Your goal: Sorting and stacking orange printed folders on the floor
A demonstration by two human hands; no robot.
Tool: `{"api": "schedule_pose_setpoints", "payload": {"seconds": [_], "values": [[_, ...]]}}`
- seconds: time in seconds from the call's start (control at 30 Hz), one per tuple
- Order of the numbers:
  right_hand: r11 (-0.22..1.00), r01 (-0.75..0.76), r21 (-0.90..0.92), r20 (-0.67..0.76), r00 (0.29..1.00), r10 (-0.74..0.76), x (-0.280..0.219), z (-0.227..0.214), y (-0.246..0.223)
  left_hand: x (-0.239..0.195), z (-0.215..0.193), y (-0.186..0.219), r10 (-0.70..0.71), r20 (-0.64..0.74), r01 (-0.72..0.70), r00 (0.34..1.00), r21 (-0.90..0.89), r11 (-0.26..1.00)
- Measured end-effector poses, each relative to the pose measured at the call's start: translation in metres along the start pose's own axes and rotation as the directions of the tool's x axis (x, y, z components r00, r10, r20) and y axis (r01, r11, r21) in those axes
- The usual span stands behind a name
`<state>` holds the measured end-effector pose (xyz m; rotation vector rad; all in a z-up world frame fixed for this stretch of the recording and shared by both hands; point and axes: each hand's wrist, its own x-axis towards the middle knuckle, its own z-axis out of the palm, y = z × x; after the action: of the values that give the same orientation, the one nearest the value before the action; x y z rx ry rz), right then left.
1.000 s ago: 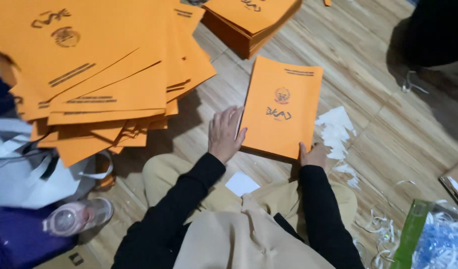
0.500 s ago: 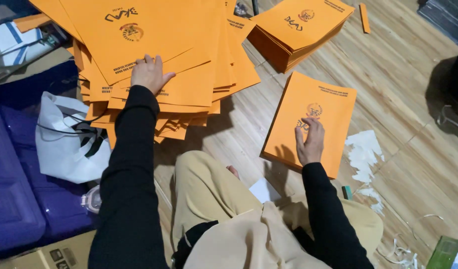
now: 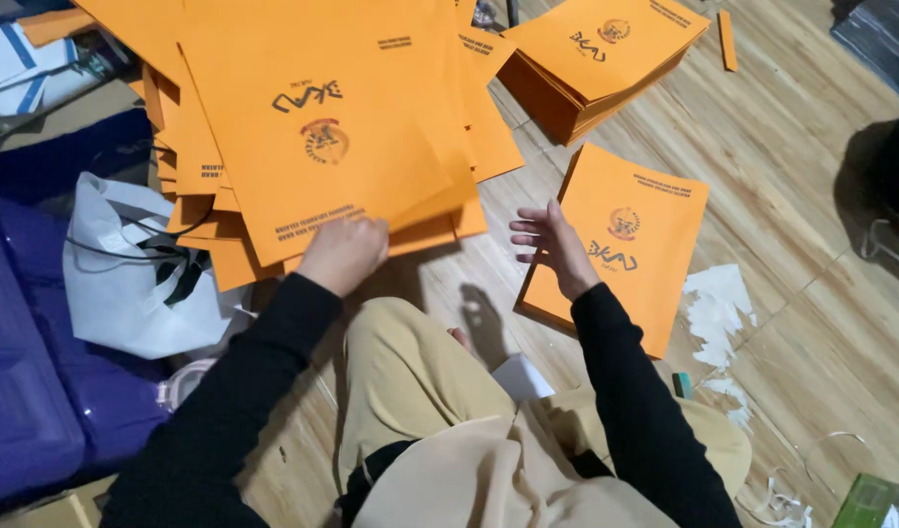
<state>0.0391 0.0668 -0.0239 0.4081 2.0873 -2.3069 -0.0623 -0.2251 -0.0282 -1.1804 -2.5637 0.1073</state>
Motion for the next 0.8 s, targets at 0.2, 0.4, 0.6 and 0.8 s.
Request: {"api": "schedule_pose_setpoints", "payload": {"seconds": [0.2, 0.4, 0.6, 0.8], "values": [[0.939, -0.290, 0.183, 0.146, 0.953, 0.265, 0.032, 0.039, 0.000, -0.026, -0.064, -0.018, -0.541, -0.056, 0.508, 0.839, -0.275, 0.816], [0.998, 0.051, 0.045, 0.068, 0.996, -0.054, 0.052, 0.059, 0.040, -0.047, -0.012, -0.059, -0.898, 0.180, 0.889, 0.402, -0.313, 0.335], [0.993, 0.022, 0.112, 0.112, 0.993, -0.035, -0.026, 0.034, 0.061, -0.087, 0.002, -0.007, -0.907, 0.154, 0.722, 0.392, -0.662, 0.200], [0.982, 0.118, 0.145, -0.105, 0.989, -0.104, -0.048, -0.037, 0.139, -0.119, 0.041, -0.006, -0.918, -0.024, 0.475, 0.396, -0.850, 0.227]]}}
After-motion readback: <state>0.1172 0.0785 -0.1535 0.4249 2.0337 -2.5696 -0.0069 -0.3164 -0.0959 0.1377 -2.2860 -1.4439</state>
